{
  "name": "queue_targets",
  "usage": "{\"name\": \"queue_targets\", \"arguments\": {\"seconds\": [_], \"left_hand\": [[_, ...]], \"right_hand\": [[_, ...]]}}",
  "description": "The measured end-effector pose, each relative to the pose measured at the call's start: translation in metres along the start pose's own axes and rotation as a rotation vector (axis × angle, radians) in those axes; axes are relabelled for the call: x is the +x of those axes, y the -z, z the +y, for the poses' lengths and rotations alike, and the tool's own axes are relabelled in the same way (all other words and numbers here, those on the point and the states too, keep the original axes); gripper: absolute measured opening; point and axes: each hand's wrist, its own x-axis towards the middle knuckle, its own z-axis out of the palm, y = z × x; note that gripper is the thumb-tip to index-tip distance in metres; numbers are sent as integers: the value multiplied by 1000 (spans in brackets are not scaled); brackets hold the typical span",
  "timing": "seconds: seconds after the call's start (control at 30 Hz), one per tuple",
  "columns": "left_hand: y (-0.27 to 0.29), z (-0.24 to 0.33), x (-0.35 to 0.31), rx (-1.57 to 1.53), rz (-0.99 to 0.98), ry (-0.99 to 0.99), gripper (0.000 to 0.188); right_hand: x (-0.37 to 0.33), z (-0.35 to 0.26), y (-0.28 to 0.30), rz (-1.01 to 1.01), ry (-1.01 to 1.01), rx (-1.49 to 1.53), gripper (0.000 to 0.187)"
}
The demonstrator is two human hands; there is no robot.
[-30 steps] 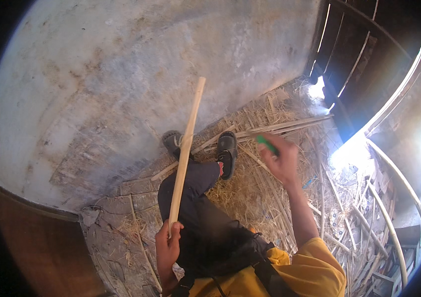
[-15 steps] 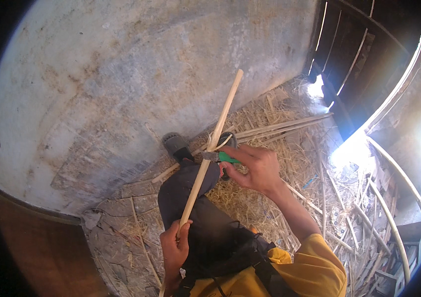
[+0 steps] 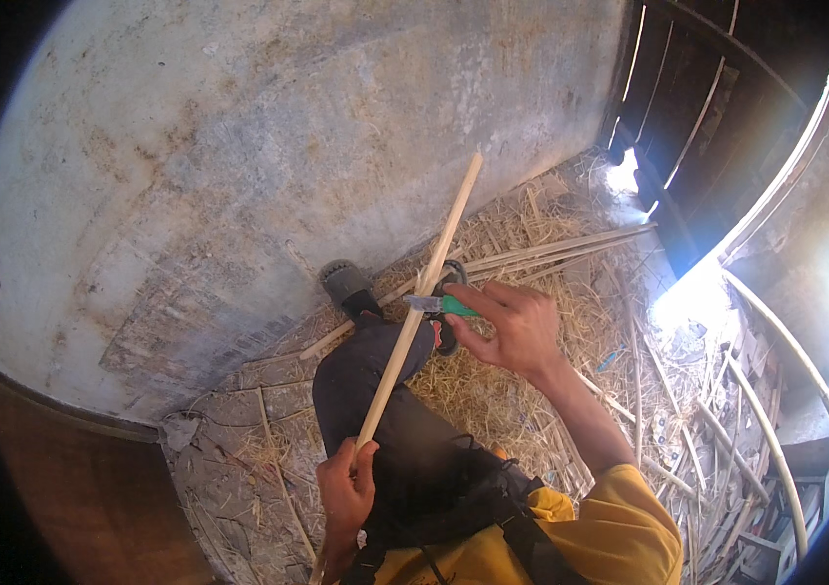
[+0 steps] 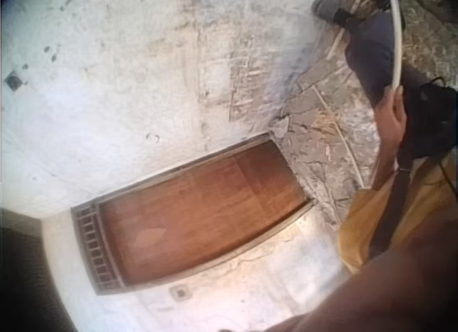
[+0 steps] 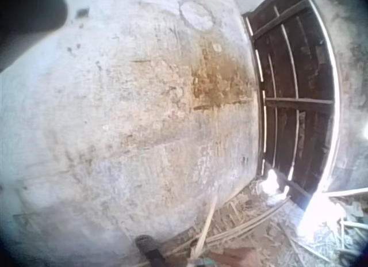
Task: The person is scraping a wood stick using a utility knife. They hold the stick with one hand and repeatedly draw the blade along the wood surface to peel off thin layers while sitting on a floor covered in wood shavings.
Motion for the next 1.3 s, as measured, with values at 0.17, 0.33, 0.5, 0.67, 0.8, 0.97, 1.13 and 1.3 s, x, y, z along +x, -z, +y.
{"name": "queue_targets", "arguments": {"seconds": [0.17,0.33,0.5,0.67,0.8,0.97,1.13,1.3], "left_hand": [[0,2,4,-88,6,28,14],[2,3,4,-206,-66,102,18],[6,-10,-8,-33,149,-34,21],[11,-22,-11,-53,118,93,29],[-8,-27,4,-176,169,-71,35],[-6,-10,10,-194,51,-11,35],[-7,-1,9,-257,41,-10,32],[1,4,7,-283,40,36,33]], "right_hand": [[-5,1,-2,-7,-15,-48,34],[-8,-2,-7,3,-55,-78,34],[-12,82,-8,188,-455,-285,34],[-16,113,13,89,-719,87,40],[-27,74,-27,23,-547,444,38],[-25,10,-36,58,-253,516,35],[-18,-1,-34,54,-51,398,27],[-12,5,-27,57,-13,255,29]]}}
